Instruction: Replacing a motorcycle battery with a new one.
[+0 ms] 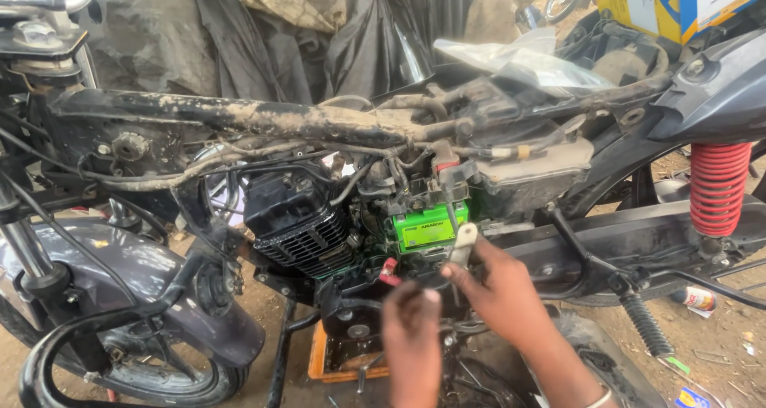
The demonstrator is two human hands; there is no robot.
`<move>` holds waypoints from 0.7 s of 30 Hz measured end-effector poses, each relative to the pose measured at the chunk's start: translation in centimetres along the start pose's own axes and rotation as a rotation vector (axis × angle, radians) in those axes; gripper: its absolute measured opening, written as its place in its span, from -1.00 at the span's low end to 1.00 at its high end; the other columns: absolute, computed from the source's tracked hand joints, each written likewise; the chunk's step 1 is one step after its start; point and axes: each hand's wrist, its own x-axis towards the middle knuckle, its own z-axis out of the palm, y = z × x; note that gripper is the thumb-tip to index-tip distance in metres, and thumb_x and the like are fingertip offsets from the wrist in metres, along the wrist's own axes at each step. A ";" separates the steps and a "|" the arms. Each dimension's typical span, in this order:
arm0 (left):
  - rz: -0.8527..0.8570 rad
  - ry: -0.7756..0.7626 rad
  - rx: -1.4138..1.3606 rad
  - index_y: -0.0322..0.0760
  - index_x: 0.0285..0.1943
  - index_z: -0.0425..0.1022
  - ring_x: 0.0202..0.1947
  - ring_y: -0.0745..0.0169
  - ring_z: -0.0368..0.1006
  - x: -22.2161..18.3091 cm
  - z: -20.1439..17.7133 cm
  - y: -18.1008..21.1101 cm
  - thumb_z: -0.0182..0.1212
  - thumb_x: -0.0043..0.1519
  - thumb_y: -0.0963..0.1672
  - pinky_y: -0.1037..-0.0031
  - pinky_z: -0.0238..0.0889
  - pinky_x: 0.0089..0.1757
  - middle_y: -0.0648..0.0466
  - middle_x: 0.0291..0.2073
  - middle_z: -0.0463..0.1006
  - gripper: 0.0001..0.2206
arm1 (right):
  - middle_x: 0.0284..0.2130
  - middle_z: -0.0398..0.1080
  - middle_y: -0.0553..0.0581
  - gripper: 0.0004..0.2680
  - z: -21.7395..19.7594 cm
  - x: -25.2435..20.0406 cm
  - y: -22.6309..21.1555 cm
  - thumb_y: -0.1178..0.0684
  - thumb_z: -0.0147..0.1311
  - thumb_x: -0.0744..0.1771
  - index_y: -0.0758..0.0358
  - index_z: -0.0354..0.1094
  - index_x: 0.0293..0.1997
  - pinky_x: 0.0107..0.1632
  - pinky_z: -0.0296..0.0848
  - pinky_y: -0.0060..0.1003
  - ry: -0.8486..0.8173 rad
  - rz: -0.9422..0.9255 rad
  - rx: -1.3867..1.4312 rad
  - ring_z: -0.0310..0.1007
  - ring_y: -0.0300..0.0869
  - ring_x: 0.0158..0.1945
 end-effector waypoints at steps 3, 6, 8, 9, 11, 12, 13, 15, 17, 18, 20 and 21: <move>-0.066 0.078 -0.307 -0.20 0.19 0.26 -0.09 0.26 0.50 0.9 -0.2 1.8 0.32 0.15 -0.13 0.46 0.39 -0.10 -0.02 -0.06 0.60 -0.56 | -0.41 0.60 0.14 -0.55 0.3 0.2 -0.2 -0.06 0.32 0.20 0.20 0.36 0.18 -0.35 0.48 -0.24 -0.038 0.230 -0.005 0.42 -0.15 -0.51; -0.112 0.093 -0.421 -0.09 0.11 0.28 -0.14 0.28 0.52 1.4 -0.4 4.0 0.30 0.11 -0.16 0.42 0.43 -0.19 0.06 -0.09 0.57 -0.60 | -0.29 0.63 0.13 -0.68 1.2 0.3 2.3 -0.05 0.30 0.28 0.40 0.47 -0.01 -0.27 0.50 -0.41 -0.088 0.304 0.534 0.54 -0.33 -0.33; -0.103 0.020 -0.346 -0.19 0.07 0.38 -0.20 0.25 0.52 1.7 -0.6 3.5 0.30 0.13 -0.15 0.43 0.45 -0.21 0.03 -0.11 0.60 -0.66 | -0.35 0.58 0.10 -0.67 0.7 0.6 1.5 -0.07 0.27 0.26 0.36 0.46 0.01 -0.42 0.35 -0.42 -0.140 0.505 0.659 0.48 -0.32 -0.44; -0.093 -0.048 -0.269 -0.29 0.04 0.47 -0.26 0.23 0.52 1.8 -0.8 3.3 0.30 0.14 -0.15 0.44 0.47 -0.23 -0.01 -0.13 0.62 -0.71 | -0.41 0.53 0.07 -0.65 0.5 0.7 1.1 -0.08 0.25 0.25 0.33 0.46 0.04 -0.58 0.21 -0.42 -0.198 0.707 0.786 0.42 -0.30 -0.54; -0.071 -0.073 -0.270 -0.29 -0.01 0.46 -0.29 0.22 0.54 1.6 -0.7 1.7 0.32 0.14 -0.16 0.45 0.49 -0.23 -0.01 -0.18 0.60 -0.74 | -0.46 0.47 0.05 -0.64 0.4 0.9 2.8 -0.07 0.27 0.25 0.36 0.44 0.03 -0.63 0.13 -0.46 -0.239 0.731 0.854 0.30 -0.34 -0.60; -0.052 -0.098 -0.272 -0.28 -0.06 0.45 -0.31 0.21 0.57 1.4 -0.6 0.9 0.35 0.15 -0.16 0.45 0.51 -0.23 -0.01 -0.22 0.57 -0.76 | -0.51 0.42 0.04 -0.63 0.4 1.0 3.6 -0.06 0.30 0.24 0.40 0.41 0.03 -0.67 0.06 -0.49 -0.280 0.755 0.920 0.18 -0.37 -0.66; -0.050 -0.093 -0.273 -0.28 -0.06 0.45 -0.31 0.21 0.57 1.5 -0.7 -0.5 0.35 0.15 -0.16 0.45 0.51 -0.23 -0.01 -0.22 0.57 -0.76 | -0.51 0.42 0.04 -0.63 0.4 1.5 3.5 -0.06 0.30 0.24 0.40 0.41 0.03 -0.67 0.06 -0.49 -0.285 0.754 0.920 0.18 -0.37 -0.66; 0.130 -0.195 -0.145 -0.36 -0.22 0.42 -0.33 0.22 0.60 1.4 -0.8 -3.6 0.41 0.20 -0.16 0.41 0.59 -0.20 -0.05 -0.33 0.57 -0.79 | -0.47 0.45 0.15 -0.58 0.2 2.4 3.3 -0.08 0.28 0.19 0.46 0.40 0.01 -0.61 0.11 -0.35 -0.278 0.829 0.746 0.29 -0.20 -0.56; 0.275 -0.195 0.039 -0.34 -0.24 0.45 -0.31 0.22 0.58 0.3 -0.5 -3.6 0.43 0.17 -0.17 0.42 0.53 -0.22 -0.02 -0.28 0.62 -0.80 | -0.36 0.50 0.17 -0.58 0.4 3.1 3.3 -0.05 0.29 0.19 0.40 0.34 0.06 -0.42 0.30 -0.21 -0.258 0.874 0.591 0.41 -0.11 -0.38; 0.418 -0.198 0.226 -0.32 -0.26 0.47 -0.28 0.22 0.56 -0.4 -0.4 -3.6 0.45 0.14 -0.17 0.43 0.47 -0.23 0.02 -0.24 0.67 -0.81 | -0.26 0.54 0.21 -0.57 0.5 3.4 3.4 -0.02 0.29 0.19 0.33 0.28 0.10 -0.23 0.48 -0.06 -0.229 0.908 0.438 0.53 -0.01 -0.20; 0.592 -0.221 0.376 -0.29 -0.24 0.45 -0.25 0.18 0.58 -0.6 -0.8 -3.5 0.46 0.15 -0.15 0.40 0.48 -0.23 -0.01 -0.19 0.64 -0.79 | -0.21 0.53 0.24 -0.58 1.5 3.7 5.2 0.00 0.26 0.18 0.42 0.34 0.08 -0.14 0.44 -0.02 -0.260 0.849 0.418 0.49 -0.02 -0.11; 0.766 -0.245 0.527 -0.26 -0.23 0.43 -0.21 0.13 0.60 -0.7 -1.1 -3.4 0.47 0.16 -0.14 0.37 0.49 -0.22 -0.04 -0.14 0.61 -0.77 | -0.16 0.52 0.26 -0.58 2.1 3.9 6.1 0.02 0.24 0.17 0.50 0.40 0.05 -0.06 0.39 0.02 -0.289 0.787 0.398 0.45 -0.02 -0.02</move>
